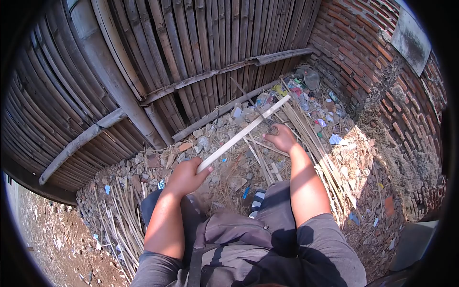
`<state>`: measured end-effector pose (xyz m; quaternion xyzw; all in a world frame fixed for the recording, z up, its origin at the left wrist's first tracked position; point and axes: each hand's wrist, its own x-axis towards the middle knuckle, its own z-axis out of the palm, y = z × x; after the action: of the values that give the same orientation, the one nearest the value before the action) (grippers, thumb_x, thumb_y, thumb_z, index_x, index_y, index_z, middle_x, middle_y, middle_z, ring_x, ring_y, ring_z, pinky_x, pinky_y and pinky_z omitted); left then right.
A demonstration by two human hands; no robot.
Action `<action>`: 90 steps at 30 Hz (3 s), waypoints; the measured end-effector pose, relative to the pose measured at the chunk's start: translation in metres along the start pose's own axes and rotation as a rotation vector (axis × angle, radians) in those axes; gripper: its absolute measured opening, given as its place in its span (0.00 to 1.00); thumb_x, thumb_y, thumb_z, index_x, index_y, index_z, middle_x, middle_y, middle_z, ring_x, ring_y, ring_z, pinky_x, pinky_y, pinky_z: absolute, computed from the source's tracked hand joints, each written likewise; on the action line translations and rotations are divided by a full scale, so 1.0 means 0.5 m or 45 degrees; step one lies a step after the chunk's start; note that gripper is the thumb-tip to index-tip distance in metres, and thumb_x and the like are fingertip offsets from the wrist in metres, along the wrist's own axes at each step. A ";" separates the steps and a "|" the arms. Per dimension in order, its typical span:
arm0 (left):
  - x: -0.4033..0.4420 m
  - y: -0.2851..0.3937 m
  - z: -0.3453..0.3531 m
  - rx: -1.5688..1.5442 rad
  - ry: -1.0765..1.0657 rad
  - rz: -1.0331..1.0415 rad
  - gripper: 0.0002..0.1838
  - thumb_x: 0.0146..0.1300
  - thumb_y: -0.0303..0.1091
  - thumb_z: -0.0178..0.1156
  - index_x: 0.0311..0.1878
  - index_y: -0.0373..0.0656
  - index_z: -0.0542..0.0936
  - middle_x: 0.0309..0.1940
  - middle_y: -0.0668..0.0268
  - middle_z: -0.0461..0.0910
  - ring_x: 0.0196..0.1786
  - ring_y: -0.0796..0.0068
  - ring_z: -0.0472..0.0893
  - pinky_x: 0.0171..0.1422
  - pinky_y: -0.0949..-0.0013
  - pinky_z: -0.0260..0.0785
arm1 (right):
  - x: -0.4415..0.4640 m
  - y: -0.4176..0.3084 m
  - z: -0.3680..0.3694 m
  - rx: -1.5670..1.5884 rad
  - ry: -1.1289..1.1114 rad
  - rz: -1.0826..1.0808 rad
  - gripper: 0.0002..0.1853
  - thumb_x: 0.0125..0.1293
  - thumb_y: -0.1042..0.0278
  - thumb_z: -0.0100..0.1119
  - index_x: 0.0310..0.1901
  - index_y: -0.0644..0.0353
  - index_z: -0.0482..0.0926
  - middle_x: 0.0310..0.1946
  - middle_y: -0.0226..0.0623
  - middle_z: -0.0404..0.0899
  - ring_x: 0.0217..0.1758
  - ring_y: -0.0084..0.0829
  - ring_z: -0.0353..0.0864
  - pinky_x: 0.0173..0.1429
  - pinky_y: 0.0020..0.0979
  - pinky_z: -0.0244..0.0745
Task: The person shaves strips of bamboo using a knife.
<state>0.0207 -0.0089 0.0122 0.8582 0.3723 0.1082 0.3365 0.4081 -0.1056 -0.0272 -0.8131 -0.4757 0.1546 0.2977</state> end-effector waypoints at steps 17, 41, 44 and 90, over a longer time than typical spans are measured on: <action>-0.001 0.006 0.002 0.058 -0.025 -0.013 0.29 0.67 0.60 0.69 0.44 0.37 0.84 0.29 0.50 0.83 0.36 0.47 0.85 0.42 0.49 0.74 | -0.030 -0.093 0.006 -0.210 -0.405 -0.203 0.39 0.58 0.43 0.76 0.62 0.69 0.82 0.60 0.61 0.83 0.66 0.57 0.81 0.71 0.44 0.75; 0.001 0.003 0.002 0.071 -0.079 -0.006 0.29 0.67 0.60 0.68 0.45 0.37 0.84 0.34 0.46 0.85 0.40 0.43 0.86 0.47 0.47 0.75 | -0.034 -0.083 -0.004 -0.176 -0.417 -0.118 0.42 0.62 0.42 0.75 0.65 0.72 0.79 0.64 0.62 0.80 0.70 0.56 0.79 0.74 0.43 0.72; 0.001 0.003 0.002 0.072 -0.080 -0.003 0.28 0.67 0.59 0.68 0.46 0.37 0.84 0.34 0.46 0.85 0.42 0.42 0.86 0.48 0.47 0.76 | -0.031 -0.078 -0.001 -0.190 -0.428 -0.120 0.42 0.62 0.42 0.75 0.65 0.72 0.79 0.64 0.63 0.80 0.70 0.56 0.79 0.74 0.43 0.72; 0.004 -0.015 0.019 0.191 -0.078 0.052 0.26 0.69 0.58 0.66 0.43 0.38 0.84 0.33 0.45 0.85 0.42 0.38 0.85 0.49 0.43 0.75 | -0.021 -0.067 0.046 -0.232 -0.515 -0.183 0.36 0.58 0.45 0.76 0.61 0.66 0.84 0.57 0.61 0.85 0.63 0.56 0.83 0.70 0.43 0.76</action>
<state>0.0218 -0.0084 -0.0001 0.8913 0.3513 0.0605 0.2802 0.3677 -0.0946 -0.0246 -0.7531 -0.5944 0.2494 0.1317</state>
